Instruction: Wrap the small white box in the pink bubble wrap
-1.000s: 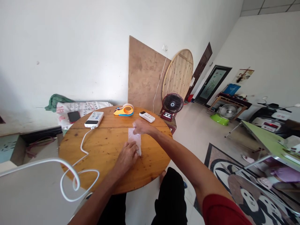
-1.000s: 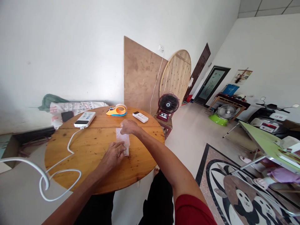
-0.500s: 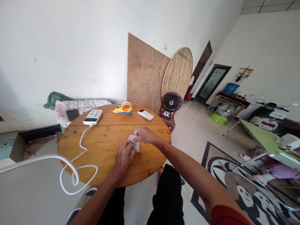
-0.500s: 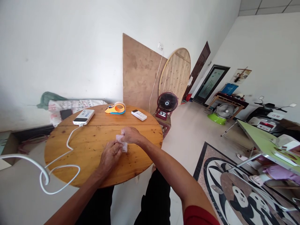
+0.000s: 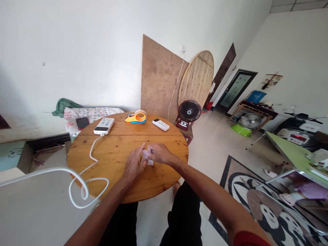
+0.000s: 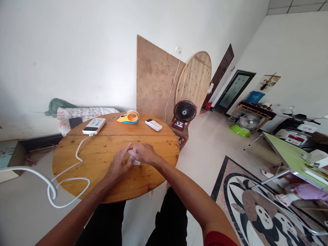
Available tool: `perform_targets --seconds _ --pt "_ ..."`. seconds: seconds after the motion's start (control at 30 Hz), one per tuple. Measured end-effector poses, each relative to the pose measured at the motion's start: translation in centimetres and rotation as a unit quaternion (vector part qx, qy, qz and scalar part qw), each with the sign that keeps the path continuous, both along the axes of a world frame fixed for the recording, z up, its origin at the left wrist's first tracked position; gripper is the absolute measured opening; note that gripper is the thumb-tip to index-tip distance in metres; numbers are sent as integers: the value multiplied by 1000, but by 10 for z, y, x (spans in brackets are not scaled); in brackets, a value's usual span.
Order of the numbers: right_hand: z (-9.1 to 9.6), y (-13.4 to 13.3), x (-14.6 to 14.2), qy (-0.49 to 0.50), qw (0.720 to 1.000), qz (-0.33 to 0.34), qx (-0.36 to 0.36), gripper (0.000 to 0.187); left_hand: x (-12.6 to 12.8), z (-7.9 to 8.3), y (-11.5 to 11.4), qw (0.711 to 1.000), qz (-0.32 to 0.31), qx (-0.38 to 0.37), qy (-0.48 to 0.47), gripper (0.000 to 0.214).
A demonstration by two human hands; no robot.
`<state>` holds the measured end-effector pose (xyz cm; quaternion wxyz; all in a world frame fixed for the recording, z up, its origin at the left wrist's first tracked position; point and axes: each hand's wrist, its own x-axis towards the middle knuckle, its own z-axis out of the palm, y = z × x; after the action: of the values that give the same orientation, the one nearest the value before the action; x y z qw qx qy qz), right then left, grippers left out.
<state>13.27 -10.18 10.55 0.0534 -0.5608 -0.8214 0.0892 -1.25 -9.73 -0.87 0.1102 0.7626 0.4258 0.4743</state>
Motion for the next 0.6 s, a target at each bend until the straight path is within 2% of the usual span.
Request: perform_targets --seconds 0.2,0.3,0.4,0.5,0.6 --pt "-9 -28 -5 -65 995 19 77 13 -6 -4 6 999 -35 17 29 29" --pt "-3 -28 -8 -82 991 34 104 12 -6 -3 5 998 -44 22 38 27" --pt "1 -24 -9 -92 990 40 96 11 -6 -2 5 998 -44 12 34 27" --pt "-12 -27 -7 -89 990 48 99 12 -7 -1 5 998 -52 2 30 24" --pt "-37 -35 -3 -71 983 56 162 15 -8 -1 4 998 -55 9 38 21"
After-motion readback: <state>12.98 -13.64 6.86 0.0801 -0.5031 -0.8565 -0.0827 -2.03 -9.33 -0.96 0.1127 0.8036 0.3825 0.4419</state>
